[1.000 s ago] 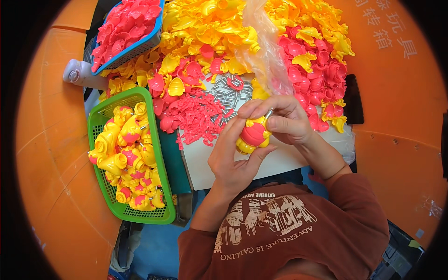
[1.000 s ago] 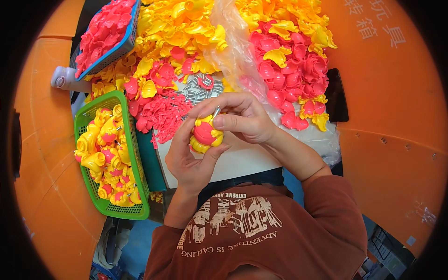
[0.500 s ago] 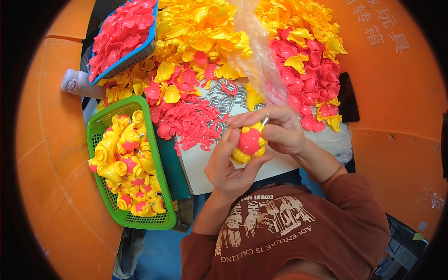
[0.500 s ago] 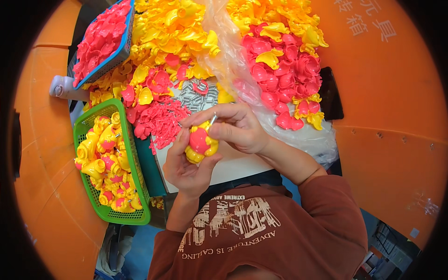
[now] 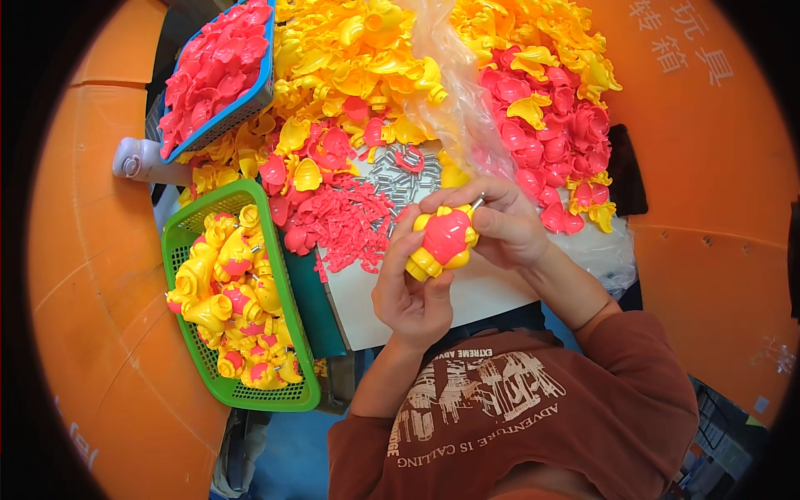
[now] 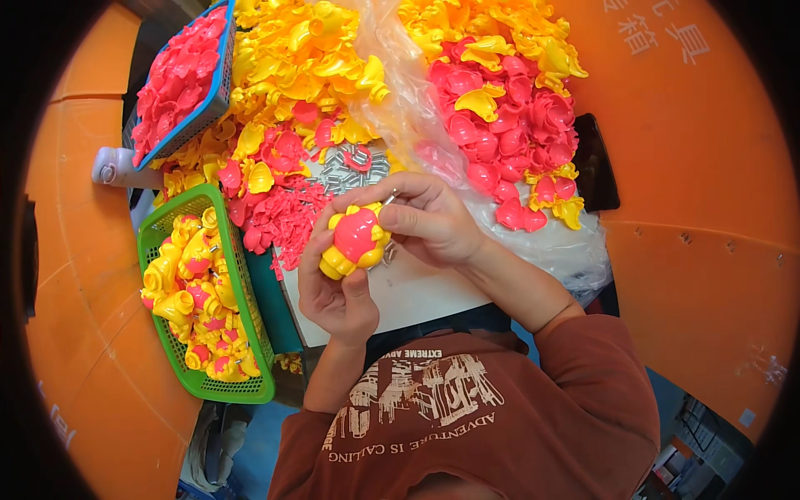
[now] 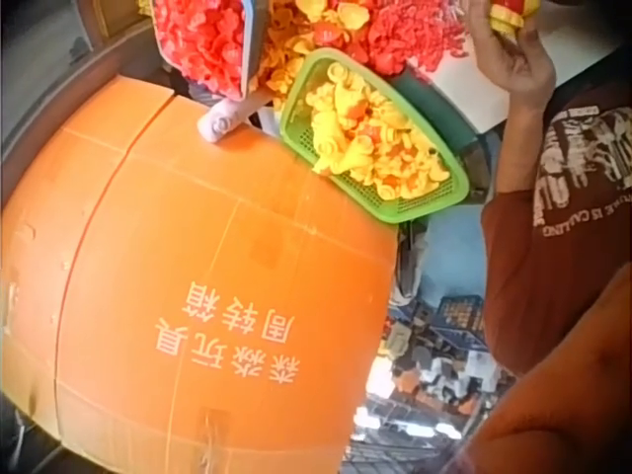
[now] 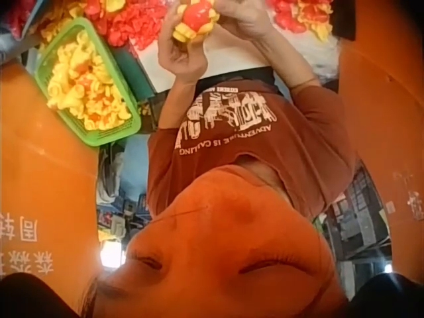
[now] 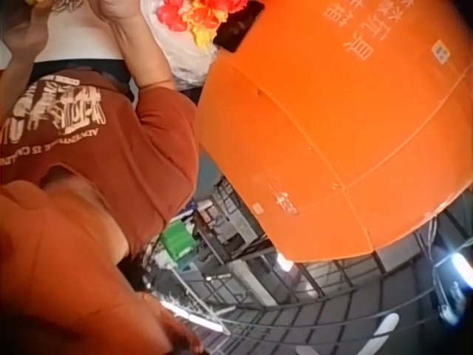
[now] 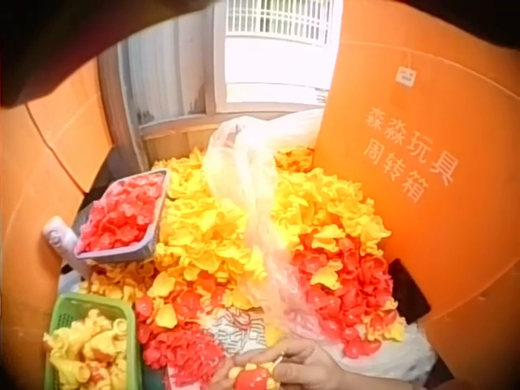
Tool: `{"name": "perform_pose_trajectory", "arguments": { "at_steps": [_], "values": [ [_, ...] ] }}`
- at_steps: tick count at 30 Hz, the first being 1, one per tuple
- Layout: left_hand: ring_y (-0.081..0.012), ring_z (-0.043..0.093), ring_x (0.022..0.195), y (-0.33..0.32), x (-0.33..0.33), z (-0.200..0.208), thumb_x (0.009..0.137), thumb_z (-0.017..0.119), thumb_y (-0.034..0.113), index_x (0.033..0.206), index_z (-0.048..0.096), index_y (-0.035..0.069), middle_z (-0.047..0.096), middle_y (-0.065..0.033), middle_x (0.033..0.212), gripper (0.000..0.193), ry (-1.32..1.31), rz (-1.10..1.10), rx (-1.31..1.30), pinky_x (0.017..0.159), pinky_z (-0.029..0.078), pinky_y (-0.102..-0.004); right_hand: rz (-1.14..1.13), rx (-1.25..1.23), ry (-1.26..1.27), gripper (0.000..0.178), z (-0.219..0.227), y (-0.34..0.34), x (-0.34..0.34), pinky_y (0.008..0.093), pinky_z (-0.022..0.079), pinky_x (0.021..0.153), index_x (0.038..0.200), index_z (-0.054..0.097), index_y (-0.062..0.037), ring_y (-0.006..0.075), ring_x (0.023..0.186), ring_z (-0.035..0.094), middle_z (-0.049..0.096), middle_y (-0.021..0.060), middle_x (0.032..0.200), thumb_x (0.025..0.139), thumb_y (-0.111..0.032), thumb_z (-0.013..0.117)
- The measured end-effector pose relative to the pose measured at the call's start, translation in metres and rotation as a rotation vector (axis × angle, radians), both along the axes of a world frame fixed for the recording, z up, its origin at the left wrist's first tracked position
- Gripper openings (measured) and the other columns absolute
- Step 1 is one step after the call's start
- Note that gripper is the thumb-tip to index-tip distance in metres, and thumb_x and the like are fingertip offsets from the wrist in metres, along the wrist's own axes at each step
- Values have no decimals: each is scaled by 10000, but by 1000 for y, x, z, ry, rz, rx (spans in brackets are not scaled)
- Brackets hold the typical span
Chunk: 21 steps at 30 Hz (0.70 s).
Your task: Assembling small plastic toy components and sorting them into a basket.
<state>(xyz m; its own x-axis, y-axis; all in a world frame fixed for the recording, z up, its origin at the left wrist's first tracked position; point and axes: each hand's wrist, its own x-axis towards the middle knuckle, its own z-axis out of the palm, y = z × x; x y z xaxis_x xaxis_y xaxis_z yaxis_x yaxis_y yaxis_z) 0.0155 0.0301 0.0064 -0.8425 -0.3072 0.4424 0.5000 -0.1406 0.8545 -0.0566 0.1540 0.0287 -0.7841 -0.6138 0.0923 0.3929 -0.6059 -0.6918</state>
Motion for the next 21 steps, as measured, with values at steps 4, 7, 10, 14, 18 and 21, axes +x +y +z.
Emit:
{"name": "perform_pose_trajectory", "arguments": {
  "at_steps": [4,7,10,14,18,21],
  "values": [
    [-342,511,1143,3,-8,-2,870,622,210,1183,461,-65,467,-325,1238,446,36,73,-68,926,436,-386,-141,-135,-47,194,-8,-8,8,405,458,925,1040,590,-21,284,1061,570,592,198,1106,891,-138,551],
    [-329,507,1151,-2,-8,-15,861,623,152,1166,478,-71,483,-313,1232,405,-32,94,-46,928,432,-369,-175,-124,-164,179,-23,-20,8,391,469,905,1026,592,-20,262,1023,584,600,187,1084,894,-127,536],
    [-304,497,1163,-8,-3,-20,842,649,142,1178,476,-58,484,-288,1250,427,-87,119,-71,951,413,-356,-157,19,-130,260,-36,-15,7,373,450,929,1127,541,-11,255,1076,557,584,176,1125,912,-155,518],
    [-327,536,1103,-44,14,0,769,720,108,1138,522,-25,518,-242,1219,439,-157,270,-267,932,421,-375,-166,342,28,481,-29,-28,0,326,407,954,1349,319,-29,234,1184,485,493,168,1290,938,-207,496],
    [-331,498,1057,-104,61,50,698,766,114,1047,576,31,501,-179,1176,406,-392,803,-1015,883,412,-404,-306,481,146,379,-27,-21,-22,295,411,922,1293,418,-25,194,1145,508,539,142,1236,946,-166,476],
    [-339,442,1102,-146,101,67,695,766,188,1074,568,55,456,-182,1205,448,-665,913,-1255,913,365,-442,-208,609,325,307,-17,-9,-19,290,414,912,1216,510,-13,176,1112,524,562,112,1208,939,-143,479]
  ]
}}
